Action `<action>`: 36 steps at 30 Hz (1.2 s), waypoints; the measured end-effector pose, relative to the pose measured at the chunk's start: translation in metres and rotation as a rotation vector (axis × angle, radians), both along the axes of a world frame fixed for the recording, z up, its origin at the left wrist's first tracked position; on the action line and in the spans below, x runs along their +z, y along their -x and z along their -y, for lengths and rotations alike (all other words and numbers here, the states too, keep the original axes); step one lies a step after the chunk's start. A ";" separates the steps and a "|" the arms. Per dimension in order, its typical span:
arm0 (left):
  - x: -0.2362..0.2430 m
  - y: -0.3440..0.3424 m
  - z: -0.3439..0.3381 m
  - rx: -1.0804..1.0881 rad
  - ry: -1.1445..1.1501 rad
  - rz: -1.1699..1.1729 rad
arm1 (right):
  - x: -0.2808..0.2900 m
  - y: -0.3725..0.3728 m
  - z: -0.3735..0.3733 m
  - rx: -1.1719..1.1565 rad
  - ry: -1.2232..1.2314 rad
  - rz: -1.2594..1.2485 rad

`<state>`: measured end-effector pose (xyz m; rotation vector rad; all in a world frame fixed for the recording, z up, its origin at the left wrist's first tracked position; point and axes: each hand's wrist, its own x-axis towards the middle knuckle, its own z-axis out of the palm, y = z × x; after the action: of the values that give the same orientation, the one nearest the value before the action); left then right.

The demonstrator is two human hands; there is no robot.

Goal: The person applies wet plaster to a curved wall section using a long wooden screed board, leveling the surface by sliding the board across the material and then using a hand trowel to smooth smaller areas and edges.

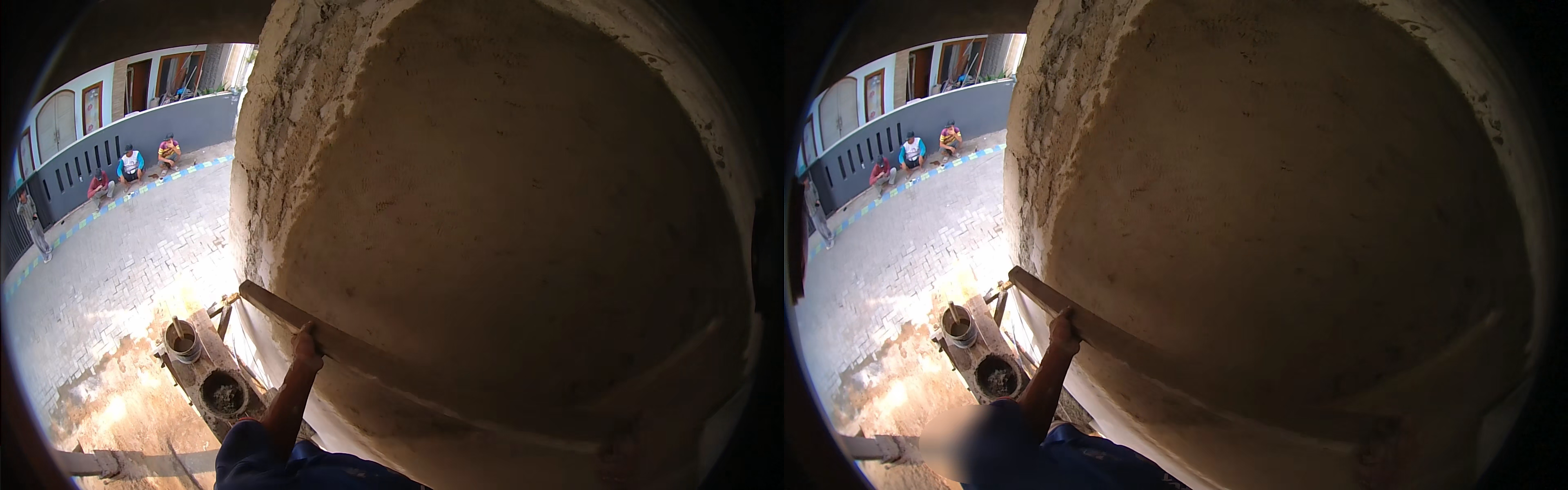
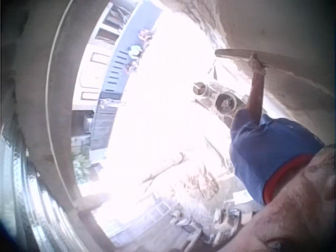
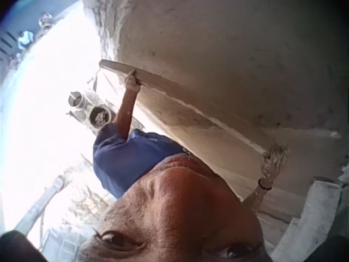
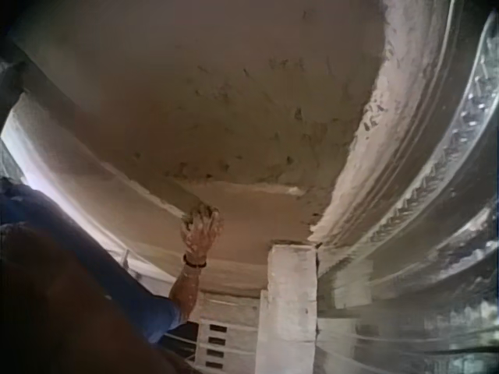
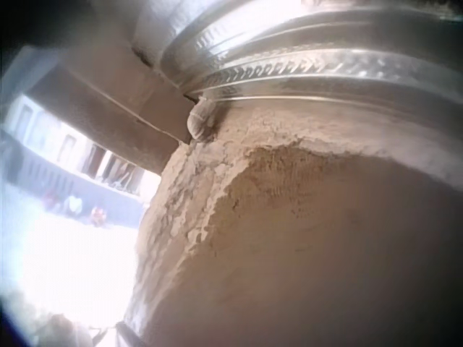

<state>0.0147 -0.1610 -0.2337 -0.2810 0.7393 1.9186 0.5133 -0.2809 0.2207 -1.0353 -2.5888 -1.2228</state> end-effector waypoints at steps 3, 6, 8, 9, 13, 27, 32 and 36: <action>0.109 -0.023 -0.033 0.056 0.119 -0.202 | -0.062 -0.068 -0.011 -0.197 -0.127 -0.006; 0.184 -0.036 -0.061 0.094 0.057 -0.342 | -0.108 -0.092 -0.024 -0.371 -0.181 -0.012; 0.219 -0.043 -0.084 0.108 0.030 -0.396 | -0.128 -0.098 -0.036 -0.432 -0.215 -0.026; 0.241 -0.047 -0.094 0.120 0.038 -0.472 | -0.135 -0.101 -0.041 -0.456 -0.273 -0.019; 0.295 -0.066 -0.114 0.231 -0.008 -0.685 | -0.158 -0.129 -0.066 -0.237 -0.324 -0.179; 0.485 -0.026 -0.125 0.457 -0.098 -1.172 | -0.211 -0.154 -0.146 -0.464 -0.537 -0.191; 0.591 0.014 -0.141 0.433 -0.160 -1.097 | -0.105 -0.049 -0.140 -0.647 -0.525 -0.355; 0.629 0.066 -0.137 0.690 0.702 -2.591 | -0.050 0.019 -0.148 -0.520 -0.505 -0.417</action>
<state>-0.0510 -0.0244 0.3951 2.2273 3.0371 1.3211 0.4943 -0.1329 0.1707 -1.6622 -1.6294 -1.4505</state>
